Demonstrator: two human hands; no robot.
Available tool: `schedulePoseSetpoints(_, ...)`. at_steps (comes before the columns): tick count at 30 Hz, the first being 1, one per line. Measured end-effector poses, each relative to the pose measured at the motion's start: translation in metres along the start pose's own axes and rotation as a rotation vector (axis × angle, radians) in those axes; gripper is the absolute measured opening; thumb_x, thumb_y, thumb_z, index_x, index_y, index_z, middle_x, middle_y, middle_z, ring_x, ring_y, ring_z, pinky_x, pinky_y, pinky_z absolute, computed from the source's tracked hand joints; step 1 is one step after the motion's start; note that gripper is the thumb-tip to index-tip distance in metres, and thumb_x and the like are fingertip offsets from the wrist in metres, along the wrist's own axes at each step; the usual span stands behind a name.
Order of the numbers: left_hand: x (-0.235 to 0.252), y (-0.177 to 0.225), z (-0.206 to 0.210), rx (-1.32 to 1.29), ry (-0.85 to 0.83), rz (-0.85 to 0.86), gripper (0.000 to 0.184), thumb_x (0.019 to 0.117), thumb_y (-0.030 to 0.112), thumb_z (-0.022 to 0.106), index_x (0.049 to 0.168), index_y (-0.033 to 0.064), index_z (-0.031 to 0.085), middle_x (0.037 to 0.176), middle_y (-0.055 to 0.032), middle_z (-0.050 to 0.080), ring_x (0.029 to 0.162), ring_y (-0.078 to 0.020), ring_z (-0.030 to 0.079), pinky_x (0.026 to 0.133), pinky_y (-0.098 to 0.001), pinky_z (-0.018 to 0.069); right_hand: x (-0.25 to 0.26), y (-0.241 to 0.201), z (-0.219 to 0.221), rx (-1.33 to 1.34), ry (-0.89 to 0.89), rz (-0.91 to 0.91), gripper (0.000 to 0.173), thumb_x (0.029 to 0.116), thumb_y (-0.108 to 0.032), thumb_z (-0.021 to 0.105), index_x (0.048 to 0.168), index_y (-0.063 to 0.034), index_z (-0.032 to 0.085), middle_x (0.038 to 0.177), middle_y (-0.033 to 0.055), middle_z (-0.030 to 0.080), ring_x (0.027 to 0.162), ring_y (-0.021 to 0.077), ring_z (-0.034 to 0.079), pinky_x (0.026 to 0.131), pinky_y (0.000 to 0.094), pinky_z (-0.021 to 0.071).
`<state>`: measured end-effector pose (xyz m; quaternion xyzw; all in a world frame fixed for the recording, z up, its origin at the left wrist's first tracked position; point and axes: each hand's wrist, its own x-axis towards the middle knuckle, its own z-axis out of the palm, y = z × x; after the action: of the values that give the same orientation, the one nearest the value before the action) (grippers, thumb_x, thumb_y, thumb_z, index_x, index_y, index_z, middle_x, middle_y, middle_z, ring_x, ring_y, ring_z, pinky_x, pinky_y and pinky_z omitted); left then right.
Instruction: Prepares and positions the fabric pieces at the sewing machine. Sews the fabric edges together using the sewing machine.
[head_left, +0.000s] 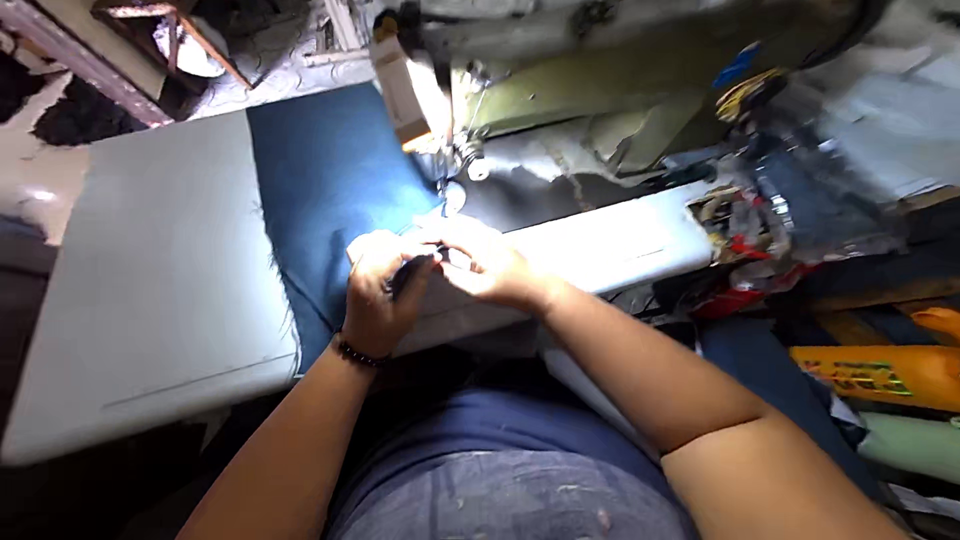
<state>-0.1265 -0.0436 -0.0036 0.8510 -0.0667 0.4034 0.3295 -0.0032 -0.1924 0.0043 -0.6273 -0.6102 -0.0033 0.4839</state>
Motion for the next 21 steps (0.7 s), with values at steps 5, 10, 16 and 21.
schedulePoseSetpoints(5, -0.011, 0.004, -0.002, -0.156, 0.041, -0.189, 0.012, 0.0928, 0.008, 0.073, 0.100, 0.0007, 0.068, 0.094, -0.0029, 0.067, 0.089, -0.0058, 0.066, 0.083, -0.0230, 0.0563, 0.004, 0.003, 0.006, 0.102, 0.109, 0.010, 0.009, 0.0922, -0.002, 0.068, 0.097, 0.0017, 0.075, 0.095, 0.0118, 0.074, 0.092, 0.0144, 0.070, 0.086, 0.0275, 0.0557)
schedulePoseSetpoints(10, -0.014, 0.008, -0.002, -0.183, 0.020, -0.279, 0.012, 0.0944, 0.007, 0.071, 0.105, 0.0029, 0.067, 0.096, -0.0011, 0.067, 0.089, -0.0049, 0.066, 0.082, -0.0221, 0.0570, 0.001, 0.002, 0.005, 0.137, 0.124, 0.024, 0.008, 0.0911, -0.001, 0.069, 0.096, 0.0015, 0.075, 0.092, 0.0098, 0.074, 0.085, 0.0084, 0.069, 0.079, 0.0218, 0.0555)
schedulePoseSetpoints(16, -0.013, 0.003, 0.003, -0.271, 0.025, -0.219, 0.011, 0.0938, 0.005, 0.071, 0.103, 0.0006, 0.068, 0.098, -0.0013, 0.067, 0.094, -0.0059, 0.066, 0.087, -0.0244, 0.0568, -0.003, -0.002, 0.002, 0.117, 0.140, 0.050, 0.008, 0.0905, 0.001, 0.068, 0.093, 0.0015, 0.075, 0.094, 0.0107, 0.075, 0.086, 0.0086, 0.069, 0.081, 0.0218, 0.0557)
schedulePoseSetpoints(21, -0.015, 0.004, 0.004, -0.246, 0.007, -0.224, 0.010, 0.0932, 0.005, 0.072, 0.102, -0.0001, 0.068, 0.097, -0.0022, 0.068, 0.093, -0.0059, 0.066, 0.086, -0.0238, 0.0572, -0.007, -0.004, 0.003, 0.057, 0.146, 0.074, 0.006, 0.0898, 0.000, 0.068, 0.090, 0.0011, 0.074, 0.090, 0.0109, 0.073, 0.082, 0.0089, 0.067, 0.077, 0.0208, 0.0541)
